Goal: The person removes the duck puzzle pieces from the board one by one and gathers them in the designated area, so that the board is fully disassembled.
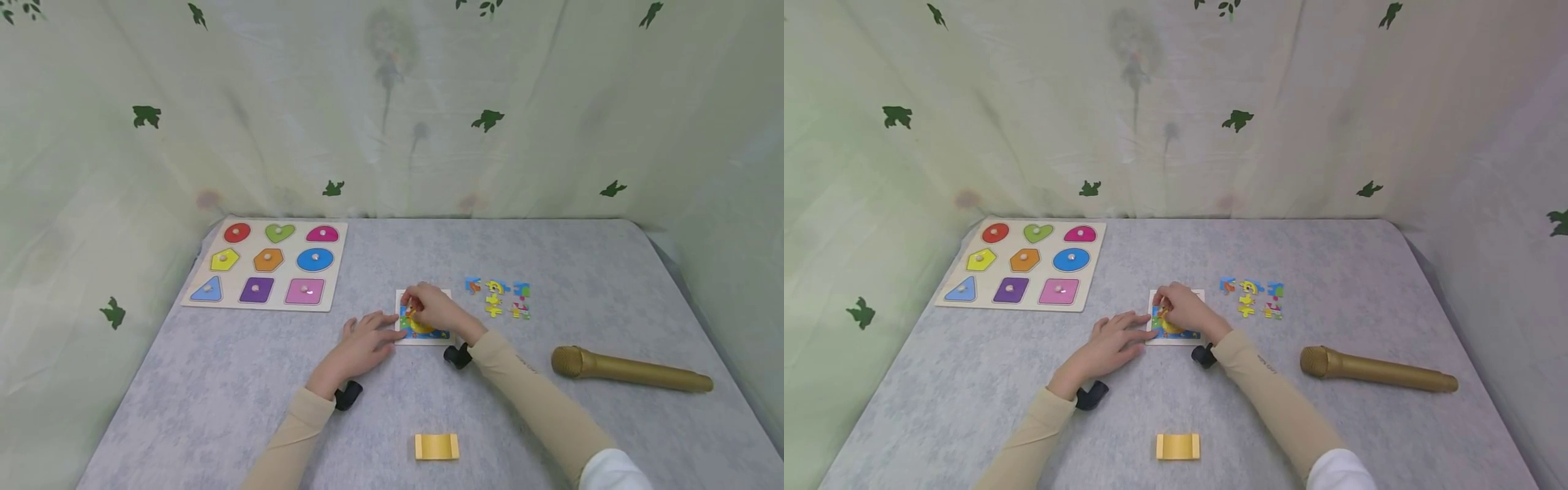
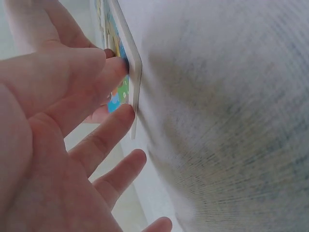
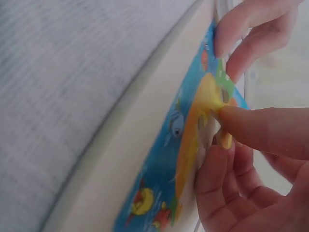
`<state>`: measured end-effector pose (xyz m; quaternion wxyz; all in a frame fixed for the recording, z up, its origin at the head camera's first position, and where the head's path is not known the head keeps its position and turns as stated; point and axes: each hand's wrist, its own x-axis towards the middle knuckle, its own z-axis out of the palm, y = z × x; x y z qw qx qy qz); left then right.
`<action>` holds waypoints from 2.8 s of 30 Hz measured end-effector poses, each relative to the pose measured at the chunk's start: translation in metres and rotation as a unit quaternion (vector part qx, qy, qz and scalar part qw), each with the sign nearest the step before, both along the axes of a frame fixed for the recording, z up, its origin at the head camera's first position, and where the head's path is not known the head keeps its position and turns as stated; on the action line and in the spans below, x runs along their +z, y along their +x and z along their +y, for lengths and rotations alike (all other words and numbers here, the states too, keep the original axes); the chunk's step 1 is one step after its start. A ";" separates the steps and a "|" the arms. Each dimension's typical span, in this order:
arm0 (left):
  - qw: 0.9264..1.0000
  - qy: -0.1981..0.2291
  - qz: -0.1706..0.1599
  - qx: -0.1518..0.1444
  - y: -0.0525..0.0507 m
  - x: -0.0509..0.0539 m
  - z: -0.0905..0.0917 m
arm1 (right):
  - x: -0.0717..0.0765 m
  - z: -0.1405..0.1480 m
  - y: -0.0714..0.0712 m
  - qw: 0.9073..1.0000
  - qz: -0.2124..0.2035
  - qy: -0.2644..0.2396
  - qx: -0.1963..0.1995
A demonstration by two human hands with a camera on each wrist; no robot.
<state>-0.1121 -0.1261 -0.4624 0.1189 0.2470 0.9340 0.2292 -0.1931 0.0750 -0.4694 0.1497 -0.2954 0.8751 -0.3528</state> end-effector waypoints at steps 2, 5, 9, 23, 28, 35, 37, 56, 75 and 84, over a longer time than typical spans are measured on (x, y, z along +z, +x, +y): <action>1.000 -0.004 0.001 0.002 0.000 0.000 0.000 | 0.001 -0.001 0.001 1.000 0.009 0.001 0.006; 1.000 -0.006 0.001 0.004 0.000 0.001 0.000 | 0.003 -0.001 0.002 1.000 0.019 0.008 0.015; 1.000 -0.007 0.000 0.005 0.000 0.001 0.001 | 0.005 0.000 0.004 0.999 0.031 0.019 0.016; 1.000 -0.006 0.000 0.005 0.000 -0.001 0.000 | 0.016 0.046 -0.011 0.989 -0.069 -0.085 -0.104; 1.000 0.008 -0.002 0.007 0.002 0.000 0.000 | 0.025 0.075 -0.017 0.990 -0.051 -0.050 -0.119; 1.000 0.019 -0.003 0.008 0.001 0.000 0.000 | 0.028 0.097 -0.018 0.991 -0.056 0.023 -0.119; 1.000 0.021 -0.005 0.008 0.001 0.000 0.000 | 0.027 0.099 -0.018 0.990 -0.065 0.039 -0.116; 1.000 0.026 -0.007 0.007 0.001 -0.001 0.000 | 0.021 0.100 -0.019 0.988 -0.028 0.079 -0.128; 0.995 -0.008 0.043 -0.094 -0.002 -0.001 0.033 | 0.014 0.055 0.020 0.998 -0.019 0.055 -0.005; 0.995 -0.017 0.042 -0.086 0.002 -0.001 0.037 | 0.012 0.051 0.023 0.998 -0.034 0.050 -0.009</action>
